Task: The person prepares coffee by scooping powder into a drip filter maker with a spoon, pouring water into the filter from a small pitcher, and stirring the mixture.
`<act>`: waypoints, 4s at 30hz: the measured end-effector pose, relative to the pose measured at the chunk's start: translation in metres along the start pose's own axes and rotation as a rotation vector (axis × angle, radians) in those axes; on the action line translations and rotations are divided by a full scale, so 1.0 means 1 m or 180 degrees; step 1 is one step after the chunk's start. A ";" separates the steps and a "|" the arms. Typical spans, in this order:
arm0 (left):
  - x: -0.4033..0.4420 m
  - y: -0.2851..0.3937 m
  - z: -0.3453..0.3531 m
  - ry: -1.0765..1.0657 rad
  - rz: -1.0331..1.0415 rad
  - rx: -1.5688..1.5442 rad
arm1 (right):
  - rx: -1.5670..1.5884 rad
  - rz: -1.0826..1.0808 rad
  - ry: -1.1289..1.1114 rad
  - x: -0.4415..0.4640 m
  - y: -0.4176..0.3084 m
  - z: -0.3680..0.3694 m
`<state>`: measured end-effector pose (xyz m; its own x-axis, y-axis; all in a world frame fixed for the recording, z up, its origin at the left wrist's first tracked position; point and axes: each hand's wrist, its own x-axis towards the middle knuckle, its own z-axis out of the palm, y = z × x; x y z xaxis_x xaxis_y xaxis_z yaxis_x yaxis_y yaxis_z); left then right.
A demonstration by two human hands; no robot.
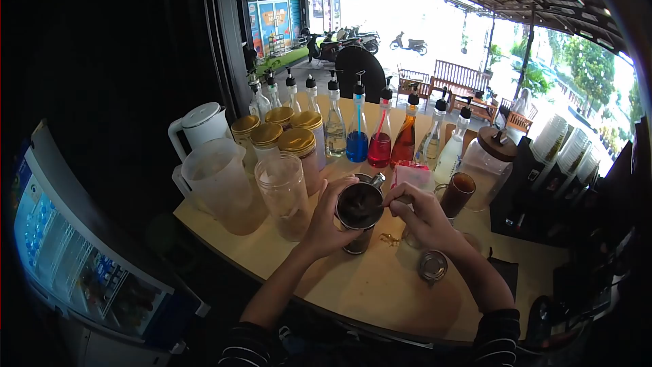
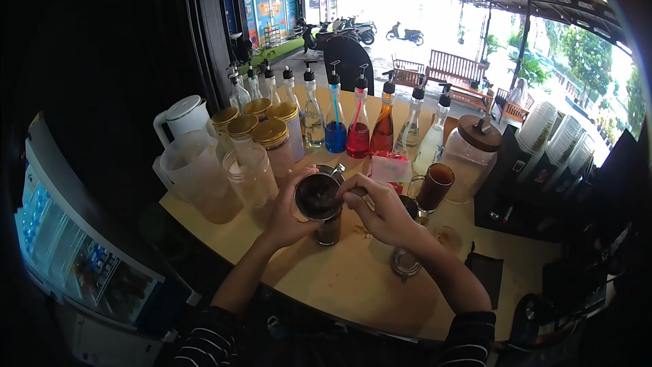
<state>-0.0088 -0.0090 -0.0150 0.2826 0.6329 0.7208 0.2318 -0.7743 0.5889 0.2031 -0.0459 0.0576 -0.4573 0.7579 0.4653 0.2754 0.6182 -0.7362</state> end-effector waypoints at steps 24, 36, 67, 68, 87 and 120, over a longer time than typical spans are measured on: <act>-0.012 0.005 0.013 0.0146 -0.1070 -0.0093 | 0.0700 -0.0039 0.0700 0.014 0.035 0.010; 0.018 0.046 -0.005 -0.0122 -0.0068 0.1337 | 0.0326 -0.0175 0.0660 0.019 0.028 0.016; 0.017 0.048 -0.017 0.1225 0.0049 0.1509 | 0.1072 0.1068 0.1112 -0.105 0.145 -0.040; 0.017 0.049 -0.017 0.1243 0.0046 0.1540 | 0.1127 0.1047 0.1145 -0.098 0.140 -0.043; 0.018 0.034 -0.020 0.1258 0.0093 0.0972 | 0.1208 0.0285 0.0510 0.038 0.028 -0.059; 0.021 0.027 -0.019 0.1250 0.0159 0.0940 | -0.0195 0.0269 0.0298 0.061 0.013 -0.051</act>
<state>-0.0140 -0.0168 0.0232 -0.0587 0.5028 0.8624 0.4970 -0.7345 0.4621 0.2221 0.0188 0.1014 -0.3501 0.8222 0.4489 0.3621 0.5607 -0.7446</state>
